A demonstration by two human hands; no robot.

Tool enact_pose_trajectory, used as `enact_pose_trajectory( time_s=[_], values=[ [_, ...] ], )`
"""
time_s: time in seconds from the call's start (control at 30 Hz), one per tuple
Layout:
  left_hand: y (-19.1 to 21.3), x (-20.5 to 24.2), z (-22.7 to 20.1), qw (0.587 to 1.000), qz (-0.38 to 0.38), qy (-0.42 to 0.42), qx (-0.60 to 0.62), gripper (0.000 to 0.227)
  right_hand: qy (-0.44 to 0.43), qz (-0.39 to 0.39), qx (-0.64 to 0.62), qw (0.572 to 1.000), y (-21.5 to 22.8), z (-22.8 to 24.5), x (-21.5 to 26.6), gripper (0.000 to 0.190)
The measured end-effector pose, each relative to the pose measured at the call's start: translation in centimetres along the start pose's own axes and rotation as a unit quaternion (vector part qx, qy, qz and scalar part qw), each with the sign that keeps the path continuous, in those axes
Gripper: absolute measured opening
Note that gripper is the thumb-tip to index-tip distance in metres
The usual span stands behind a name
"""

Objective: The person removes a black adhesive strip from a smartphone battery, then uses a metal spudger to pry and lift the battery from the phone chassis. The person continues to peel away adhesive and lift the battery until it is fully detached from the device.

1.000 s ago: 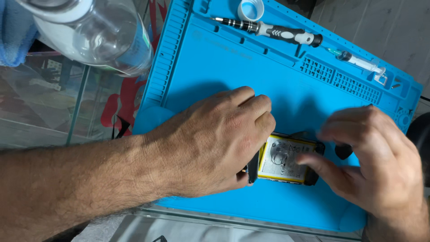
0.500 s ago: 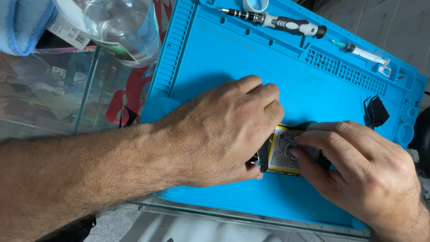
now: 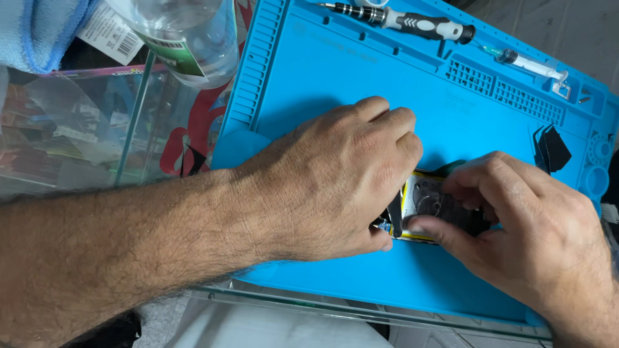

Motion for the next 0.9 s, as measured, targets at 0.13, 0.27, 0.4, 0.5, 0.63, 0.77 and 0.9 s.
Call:
enact_pose_trajectory(
  time_s=[0.13,0.27,0.4,0.5,0.63,0.77,0.9],
  values=[
    [-0.2,-0.1,0.0,1.0,0.011,0.004,0.008,0.083,0.007,-0.024,0.03,0.999,-0.2,0.1,0.2,0.036],
    [0.1,-0.2,-0.1,1.0,0.021,0.009,-0.008,0.086,0.003,-0.019,-0.001,1.0,0.1,-0.1,0.3,0.027],
    [0.3,-0.2,-0.1,1.0,0.019,0.012,0.016,0.086,-0.016,-0.049,-0.043,0.998,0.1,-0.1,0.7,0.014],
    [0.3,-0.3,-0.1,0.999,0.019,0.015,0.023,0.084,-0.051,-0.05,-0.068,0.995,0.1,-0.3,0.7,0.012],
    [0.2,-0.1,0.0,0.999,0.012,0.017,0.033,0.087,0.019,-0.045,-0.106,0.993,1.2,0.2,-0.3,0.007],
    [0.1,0.0,0.0,0.999,0.015,0.017,0.044,0.086,0.024,-0.037,-0.139,0.989,1.8,0.4,-0.6,0.023],
    [0.5,-0.2,-0.1,0.999,0.012,0.02,0.049,0.08,0.023,-0.033,-0.253,0.967,2.2,-0.1,-1.3,0.02]
  ],
)
Point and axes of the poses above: each hand's wrist, its own x-axis away from the middle knuckle, its own y-axis out of the back of the hand, z = x × y, the point moved 1 cm from there along -x, towards the middle knuckle, and after that the axes turned 4 degrees about y, right-handed, at the moved point
